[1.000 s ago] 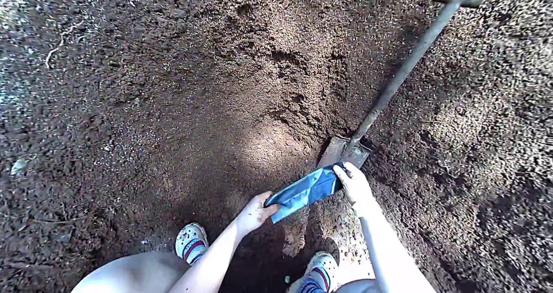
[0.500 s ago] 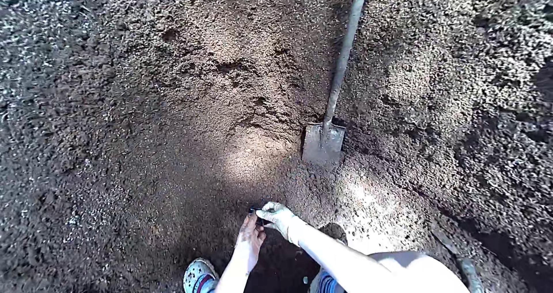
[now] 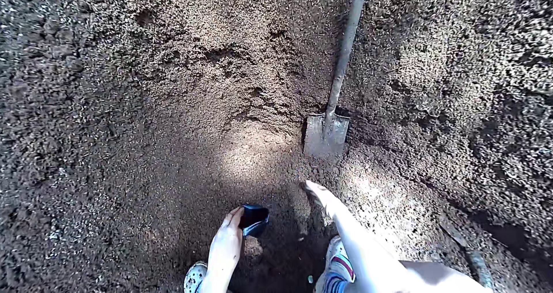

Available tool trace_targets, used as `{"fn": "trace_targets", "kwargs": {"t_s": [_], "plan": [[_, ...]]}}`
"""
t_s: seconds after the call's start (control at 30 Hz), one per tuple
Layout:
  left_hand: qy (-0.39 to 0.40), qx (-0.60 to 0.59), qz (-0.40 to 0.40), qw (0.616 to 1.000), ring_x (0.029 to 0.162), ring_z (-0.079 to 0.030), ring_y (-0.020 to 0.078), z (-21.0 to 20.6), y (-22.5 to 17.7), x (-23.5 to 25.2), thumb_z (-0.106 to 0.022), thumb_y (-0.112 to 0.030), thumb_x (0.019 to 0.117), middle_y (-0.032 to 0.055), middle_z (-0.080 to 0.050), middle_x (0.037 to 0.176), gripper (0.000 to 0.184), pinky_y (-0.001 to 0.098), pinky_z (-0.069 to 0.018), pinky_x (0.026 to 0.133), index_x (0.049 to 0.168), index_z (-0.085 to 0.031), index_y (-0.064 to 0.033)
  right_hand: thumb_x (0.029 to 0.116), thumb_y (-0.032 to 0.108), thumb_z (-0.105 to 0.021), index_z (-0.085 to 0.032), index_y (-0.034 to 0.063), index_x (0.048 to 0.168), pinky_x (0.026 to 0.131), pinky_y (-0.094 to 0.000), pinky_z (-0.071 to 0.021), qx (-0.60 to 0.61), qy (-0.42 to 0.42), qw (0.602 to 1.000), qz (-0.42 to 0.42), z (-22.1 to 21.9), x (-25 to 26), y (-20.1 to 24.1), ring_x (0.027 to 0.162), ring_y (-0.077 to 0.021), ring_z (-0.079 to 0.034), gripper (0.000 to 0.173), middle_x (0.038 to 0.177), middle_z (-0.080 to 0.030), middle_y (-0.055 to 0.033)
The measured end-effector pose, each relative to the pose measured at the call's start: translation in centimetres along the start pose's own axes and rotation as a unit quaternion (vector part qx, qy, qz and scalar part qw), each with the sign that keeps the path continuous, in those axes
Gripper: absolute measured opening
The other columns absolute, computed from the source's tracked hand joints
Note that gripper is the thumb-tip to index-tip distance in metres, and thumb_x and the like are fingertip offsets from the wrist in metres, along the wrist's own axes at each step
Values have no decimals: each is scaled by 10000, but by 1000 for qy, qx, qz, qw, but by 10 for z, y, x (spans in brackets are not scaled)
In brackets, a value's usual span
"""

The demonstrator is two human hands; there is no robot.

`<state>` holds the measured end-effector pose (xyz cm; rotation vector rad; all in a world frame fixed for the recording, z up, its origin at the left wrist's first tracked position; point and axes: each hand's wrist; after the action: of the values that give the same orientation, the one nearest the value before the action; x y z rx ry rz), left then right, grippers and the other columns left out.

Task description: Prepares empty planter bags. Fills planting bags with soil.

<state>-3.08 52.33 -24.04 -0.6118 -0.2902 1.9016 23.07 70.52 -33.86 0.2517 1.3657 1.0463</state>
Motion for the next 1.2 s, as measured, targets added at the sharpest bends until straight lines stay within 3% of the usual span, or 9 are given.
{"fn": "trace_targets", "kwargs": {"t_s": [0.1,0.27,0.37,0.4,0.47,0.7,1.07,1.13,1.2], "plan": [[-36,-37,-17,999,1341,-584,303,10,19,-5,-558,53,946,121,-522,1539,513,502,-490,1095,1448,-574,-53,1066,629,-278,-453,31,1521,1185,-561,-347,35,-113,983,-138,23,35,-67,1450,-348,-441,771,1561,-455,-213],[-102,-81,-17,991,1285,-609,402,38,54,-5,-580,75,876,236,-564,1463,516,582,-498,1039,1390,-597,39,1055,641,-324,-243,93,1614,1123,-632,-381,371,-103,903,-190,-20,66,-82,1486,-403,-346,787,1666,-243,-210],[-94,-77,20,992,1266,-615,423,57,61,4,-559,38,900,242,-574,1447,428,622,-496,1012,1316,-661,18,1091,584,-187,-109,143,1652,1180,-666,-288,304,-40,939,-155,-47,72,-73,1539,-401,-232,717,1688,-149,-228],[-88,-66,20,994,1273,-613,413,59,59,11,-554,34,901,225,-581,1446,389,617,-498,1014,1259,-700,1,1114,485,-163,-74,159,1657,1179,-664,-306,235,-18,964,-124,-53,68,-62,1537,-404,-251,640,1685,-169,-228],[-58,-41,22,997,1288,-614,378,58,48,31,-560,40,918,184,-585,1458,353,590,-498,1036,1222,-729,-22,1076,612,-151,-245,213,1629,1174,-607,-332,313,-28,942,-115,-78,67,-32,1512,-289,-329,689,1663,-309,-110],[170,-54,79,981,1416,-509,278,7,19,96,-599,-34,951,123,-503,1555,534,491,-400,1178,1481,-542,-62,1035,683,-215,-379,221,1544,1020,-626,-457,531,-11,841,-106,-118,79,-7,1350,-304,-506,706,1505,-507,-120],[186,-231,128,946,924,-683,272,-16,-3,114,-614,-74,974,211,-645,1222,503,451,-565,861,1464,-507,-45,1075,591,-139,-532,134,1352,831,-446,-593,511,227,829,18,-103,16,61,1008,-213,-685,663,1134,-699,-91],[166,-259,120,944,825,-651,200,-11,-6,111,-639,-32,956,172,-644,1121,440,377,-561,784,1383,-534,0,1089,557,-163,-514,115,1379,868,-449,-582,462,241,853,10,-110,6,66,1043,-220,-674,635,1177,-684,-106],[151,-250,136,947,801,-645,191,-10,-6,104,-678,-26,938,167,-648,1053,394,367,-557,780,1307,-561,43,1118,446,-268,-456,131,1499,1041,-421,-495,345,185,920,9,-112,-9,68,1265,-176,-579,529,1421,-586,-81]]}}
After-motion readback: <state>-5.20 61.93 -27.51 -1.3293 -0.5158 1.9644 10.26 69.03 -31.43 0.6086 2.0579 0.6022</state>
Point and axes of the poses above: each hand's wrist, its own x-axis towards the middle knuckle, its own z-axis out of the back of the hand, y = z × x
